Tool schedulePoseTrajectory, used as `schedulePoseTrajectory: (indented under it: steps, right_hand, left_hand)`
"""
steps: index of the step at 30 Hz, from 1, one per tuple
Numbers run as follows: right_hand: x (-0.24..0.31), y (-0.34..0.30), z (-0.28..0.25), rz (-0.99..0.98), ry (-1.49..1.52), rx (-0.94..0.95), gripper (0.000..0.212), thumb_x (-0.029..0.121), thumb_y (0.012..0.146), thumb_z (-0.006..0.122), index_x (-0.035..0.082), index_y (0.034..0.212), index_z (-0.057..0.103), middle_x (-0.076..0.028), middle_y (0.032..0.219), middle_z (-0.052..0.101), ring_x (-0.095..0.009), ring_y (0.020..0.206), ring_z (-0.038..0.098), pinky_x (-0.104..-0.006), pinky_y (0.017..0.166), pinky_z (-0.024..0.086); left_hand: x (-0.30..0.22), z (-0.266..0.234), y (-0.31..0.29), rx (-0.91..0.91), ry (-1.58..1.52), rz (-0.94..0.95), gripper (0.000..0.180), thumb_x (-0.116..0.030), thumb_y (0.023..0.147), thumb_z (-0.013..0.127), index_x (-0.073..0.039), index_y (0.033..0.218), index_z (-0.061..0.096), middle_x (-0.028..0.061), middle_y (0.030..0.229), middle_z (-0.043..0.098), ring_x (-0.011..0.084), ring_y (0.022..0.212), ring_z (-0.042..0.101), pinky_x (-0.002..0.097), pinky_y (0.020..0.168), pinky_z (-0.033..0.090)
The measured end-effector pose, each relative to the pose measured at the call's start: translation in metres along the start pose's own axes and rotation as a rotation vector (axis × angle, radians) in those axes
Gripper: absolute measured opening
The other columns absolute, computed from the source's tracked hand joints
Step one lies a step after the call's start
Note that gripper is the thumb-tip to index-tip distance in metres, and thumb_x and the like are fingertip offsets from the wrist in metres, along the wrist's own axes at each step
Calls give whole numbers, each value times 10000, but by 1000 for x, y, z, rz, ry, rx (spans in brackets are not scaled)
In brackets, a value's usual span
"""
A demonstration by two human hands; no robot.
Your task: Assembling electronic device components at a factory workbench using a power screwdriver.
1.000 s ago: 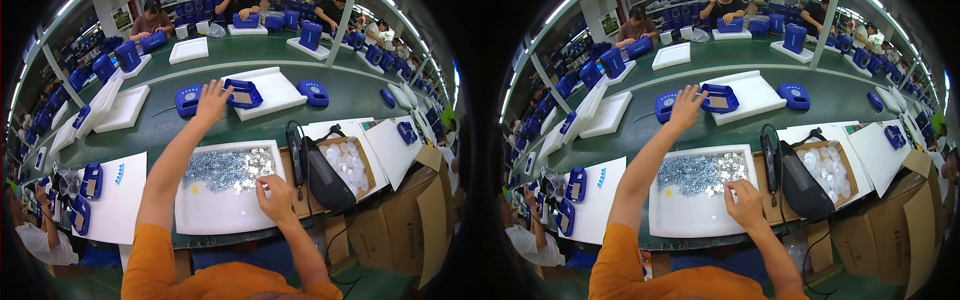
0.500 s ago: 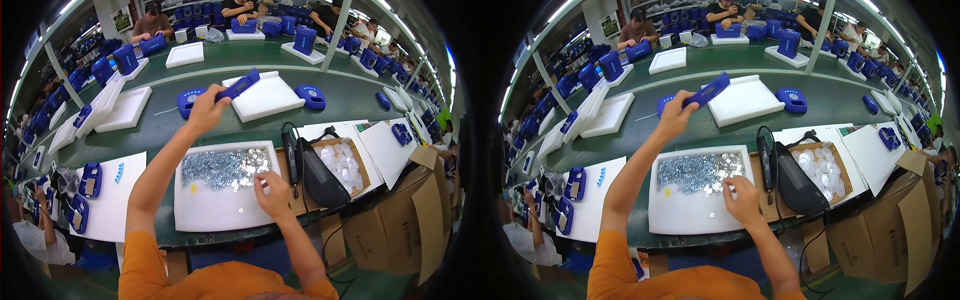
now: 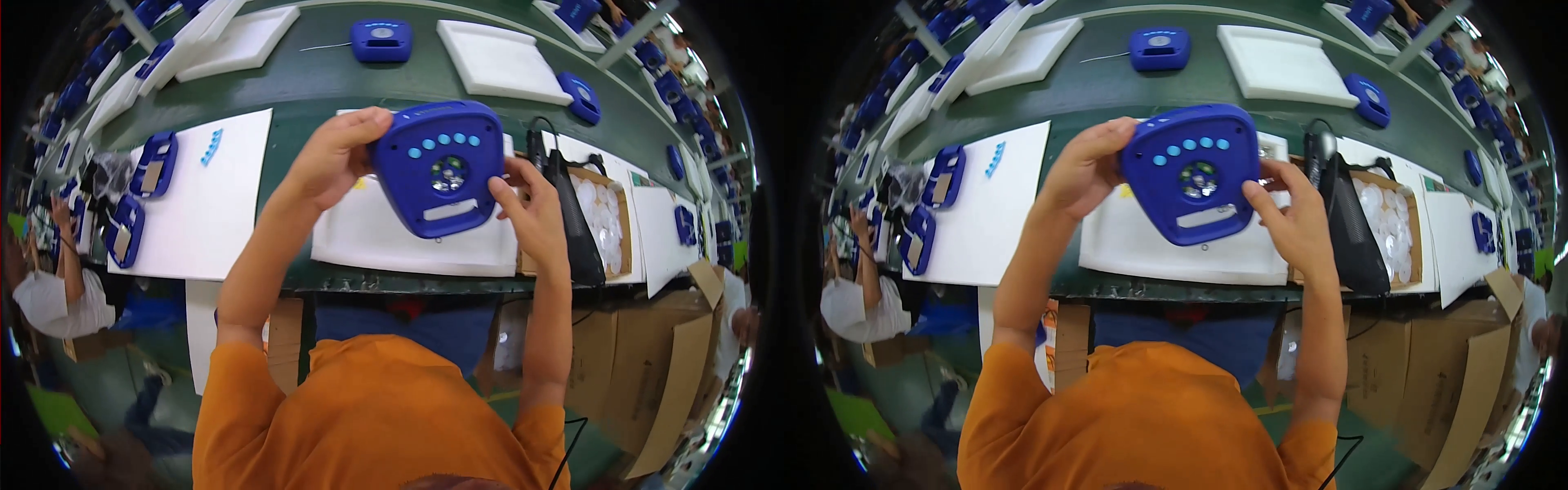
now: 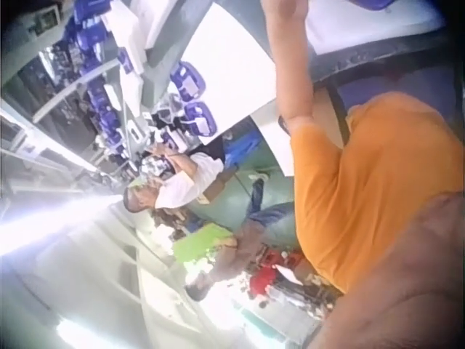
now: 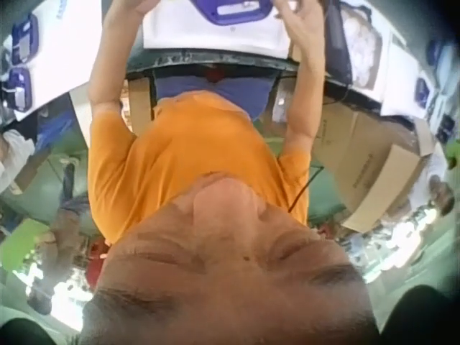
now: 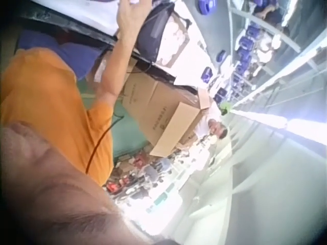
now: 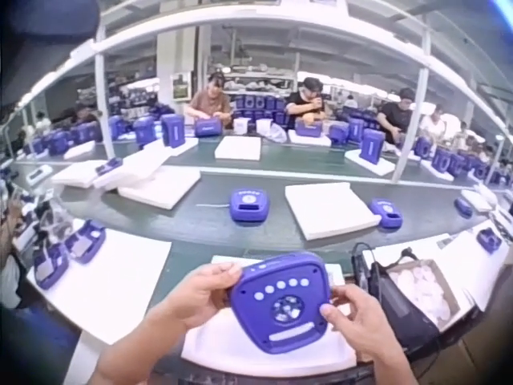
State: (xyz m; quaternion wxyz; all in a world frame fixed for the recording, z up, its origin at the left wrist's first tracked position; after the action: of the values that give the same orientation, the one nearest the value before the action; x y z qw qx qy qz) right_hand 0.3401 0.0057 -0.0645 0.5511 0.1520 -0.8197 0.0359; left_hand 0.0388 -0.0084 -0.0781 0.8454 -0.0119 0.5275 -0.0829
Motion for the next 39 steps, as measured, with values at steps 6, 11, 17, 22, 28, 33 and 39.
schedulePoseTrajectory:
  steps: [6,11,17,22,28,33,39]
  right_hand:
    - [-14,-12,8,144,41,126,493,226,1036,854,-146,1336,733,-164,1079,824,-188,958,795,-321,784,666]
    - [-45,-10,18,282,109,181,479,207,1036,857,-168,1307,735,-181,1077,821,-195,923,800,-315,793,667]
    - [-65,-17,27,438,82,237,411,243,1076,812,-144,1209,772,-147,970,831,-168,829,797,-297,756,657]
    - [-53,-12,25,440,-229,343,442,308,1089,789,-129,1151,800,-132,840,808,-147,732,772,-298,670,606]
    - [-40,-4,-30,216,-178,66,360,293,1133,737,-60,1143,810,-72,833,780,-111,715,715,-291,667,572]
    - [-43,-8,-136,175,-169,-324,285,279,1122,755,2,1134,822,-58,894,806,-105,759,739,-252,678,549]
    - [-109,-21,-250,168,-179,-657,276,243,1113,739,-20,1135,816,-74,912,824,-144,789,781,-283,694,580]
  left_hand:
    - [16,-10,4,108,152,-48,377,-432,1141,725,-85,1274,785,-5,1067,787,114,938,714,296,906,562]
    - [23,-27,28,-106,549,277,474,-372,1158,724,7,1441,703,122,1276,820,175,1190,759,318,1067,577]
    - [27,-37,30,-198,1048,358,225,-187,1087,776,-23,1234,824,107,1121,871,200,1021,812,351,961,621]
    - [31,-44,30,-210,1165,368,158,-112,1023,802,-39,1156,843,110,1066,856,234,939,800,366,895,619]
    - [31,-33,17,-72,1423,456,113,-96,945,850,-54,1050,860,96,997,782,295,947,737,434,852,587]
    - [43,-32,19,17,1615,630,105,-97,887,863,-69,989,863,91,995,766,334,995,729,461,877,584]
    - [39,-35,11,-33,1595,619,62,-85,900,835,-57,955,844,94,984,745,341,1002,717,463,883,580]
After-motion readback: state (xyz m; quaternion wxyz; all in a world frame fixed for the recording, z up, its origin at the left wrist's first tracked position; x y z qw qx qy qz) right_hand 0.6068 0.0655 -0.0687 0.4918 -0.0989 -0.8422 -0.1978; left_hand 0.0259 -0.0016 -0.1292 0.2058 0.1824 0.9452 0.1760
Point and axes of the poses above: each hand's wrist, its own y-axis towards the middle knuckle, its own z-axis out of the palm, x = y × z, the point moved 5 cm from there along y, towards the middle knuckle
